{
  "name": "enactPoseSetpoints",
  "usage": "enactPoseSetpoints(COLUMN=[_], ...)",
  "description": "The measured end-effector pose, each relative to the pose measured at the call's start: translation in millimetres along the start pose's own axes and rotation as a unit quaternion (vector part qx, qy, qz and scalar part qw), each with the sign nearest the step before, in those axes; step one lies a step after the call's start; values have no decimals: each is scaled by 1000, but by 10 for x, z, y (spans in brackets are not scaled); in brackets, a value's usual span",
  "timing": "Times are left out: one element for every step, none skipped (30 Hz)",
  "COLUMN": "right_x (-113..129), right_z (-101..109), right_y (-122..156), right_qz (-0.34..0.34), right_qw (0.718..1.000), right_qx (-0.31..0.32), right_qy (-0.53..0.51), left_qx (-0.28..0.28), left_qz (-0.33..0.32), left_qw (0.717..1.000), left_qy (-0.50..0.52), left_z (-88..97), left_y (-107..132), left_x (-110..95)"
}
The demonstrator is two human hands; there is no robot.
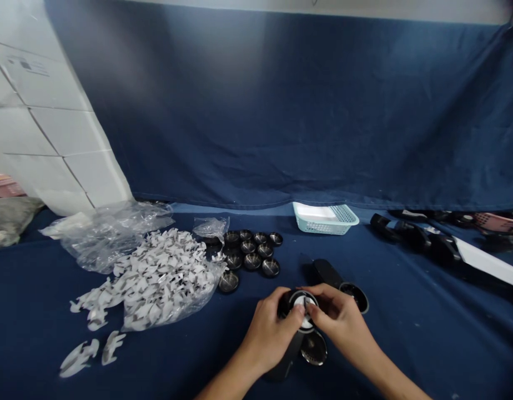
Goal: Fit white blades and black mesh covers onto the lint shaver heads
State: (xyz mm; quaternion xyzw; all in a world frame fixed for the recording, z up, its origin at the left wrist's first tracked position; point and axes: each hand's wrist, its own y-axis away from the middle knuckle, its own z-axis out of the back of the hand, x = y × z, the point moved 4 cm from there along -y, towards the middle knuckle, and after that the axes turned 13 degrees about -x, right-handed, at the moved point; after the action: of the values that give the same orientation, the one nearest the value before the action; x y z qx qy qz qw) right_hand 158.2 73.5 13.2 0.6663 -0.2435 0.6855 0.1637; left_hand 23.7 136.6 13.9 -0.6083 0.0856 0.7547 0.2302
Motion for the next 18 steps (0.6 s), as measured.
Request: enactPoseSetpoints(right_x=[-3,-5,-6,-6,-5,-3,0,3,5,6,5,3,-1,-8,-19,-36,-58,-80], right_z=[2,3,2,2,1,1,2,4,7,11,17,25,32,39,47,57,68,81], right_y=[1,1,3,5,9,14,21,29,37,44,49,49,45,37,25,12,0,-9], right_qz=[1,2,2,2,2,2,3,5,6,7,7,7,7,5,-2,-15,-35,-58], right_qw=[1000,1000,1000,1000,1000,1000,1000,1000,1000,1000,999,999,999,999,998,998,997,997], right_qx=[2,4,7,10,12,13,14,14,16,19,23,26,32,40,45,47,46,39], right_qy=[2,4,6,8,9,11,13,16,19,21,22,23,25,30,36,42,42,33], left_qx=[0,0,1,2,2,1,1,2,5,10,15,19,21,20,15,5,-3,-1], left_qz=[3,6,8,10,11,13,13,13,12,10,9,8,12,24,48,91,148,217], left_qw=[1000,1000,1000,1000,1000,1000,999,999,999,999,999,1000,1000,999,998,993,980,958], left_qy=[-4,-8,-12,-16,-20,-25,-30,-34,-35,-34,-30,-22,-10,9,39,80,130,186], left_z=[-5,-9,-12,-14,-14,-11,-8,-7,-9,-15,-23,-35,-48,-62,-71,-77,-83,-96], left_y=[5,11,15,19,21,21,20,18,16,16,16,18,20,22,23,23,24,28], left_x=[1,0,-1,-5,-9,-12,-14,-15,-15,-11,-5,4,16,33,56,87,123,161])
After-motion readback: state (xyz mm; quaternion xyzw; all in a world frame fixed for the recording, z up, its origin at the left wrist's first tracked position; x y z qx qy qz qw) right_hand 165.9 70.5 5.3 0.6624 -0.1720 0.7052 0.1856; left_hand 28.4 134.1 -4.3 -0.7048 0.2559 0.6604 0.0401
